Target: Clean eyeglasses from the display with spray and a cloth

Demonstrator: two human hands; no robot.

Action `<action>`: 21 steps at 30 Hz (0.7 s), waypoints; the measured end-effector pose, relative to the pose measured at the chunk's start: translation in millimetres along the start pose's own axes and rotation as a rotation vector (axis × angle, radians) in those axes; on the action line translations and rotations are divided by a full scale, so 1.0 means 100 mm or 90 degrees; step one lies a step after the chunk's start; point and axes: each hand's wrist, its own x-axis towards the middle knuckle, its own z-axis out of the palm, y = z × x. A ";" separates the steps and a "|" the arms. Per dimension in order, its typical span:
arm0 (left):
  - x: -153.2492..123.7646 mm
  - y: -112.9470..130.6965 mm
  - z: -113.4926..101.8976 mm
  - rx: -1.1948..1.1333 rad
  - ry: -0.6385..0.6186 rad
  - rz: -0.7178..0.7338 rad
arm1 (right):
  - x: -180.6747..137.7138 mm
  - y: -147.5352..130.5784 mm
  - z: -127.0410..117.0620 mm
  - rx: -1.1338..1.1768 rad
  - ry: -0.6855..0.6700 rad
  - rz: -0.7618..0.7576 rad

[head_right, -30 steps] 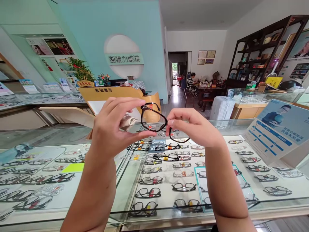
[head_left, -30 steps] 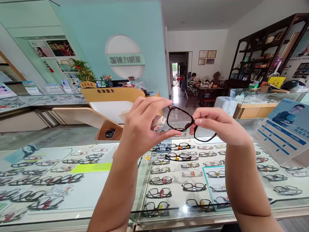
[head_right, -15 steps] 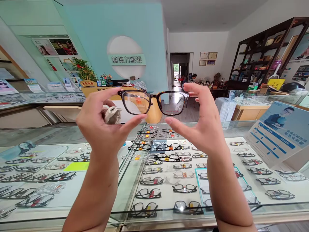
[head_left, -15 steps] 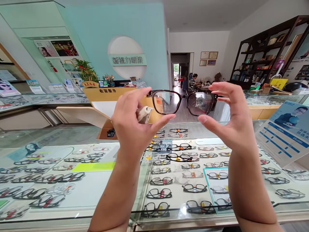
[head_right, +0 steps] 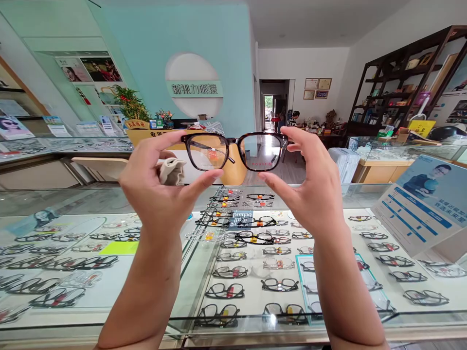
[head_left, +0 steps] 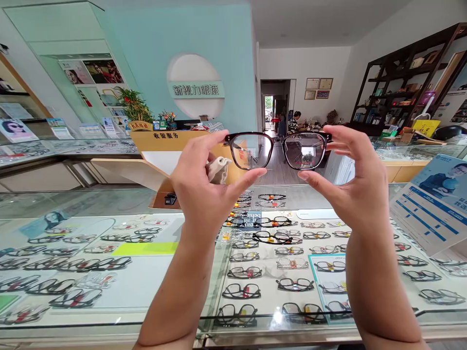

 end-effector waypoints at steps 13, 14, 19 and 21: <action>-0.01 -0.04 0.00 -0.037 -0.025 -0.023 | -0.02 0.06 0.05 0.042 0.009 0.020; -0.01 -0.04 0.01 -0.035 -0.024 -0.025 | -0.02 0.06 0.05 0.045 0.011 0.028; -0.01 -0.04 0.00 -0.064 -0.020 -0.069 | -0.01 0.04 0.04 0.064 0.009 0.055; -0.01 -0.04 -0.02 -0.072 -0.035 -0.098 | -0.01 0.03 0.03 0.065 0.003 0.060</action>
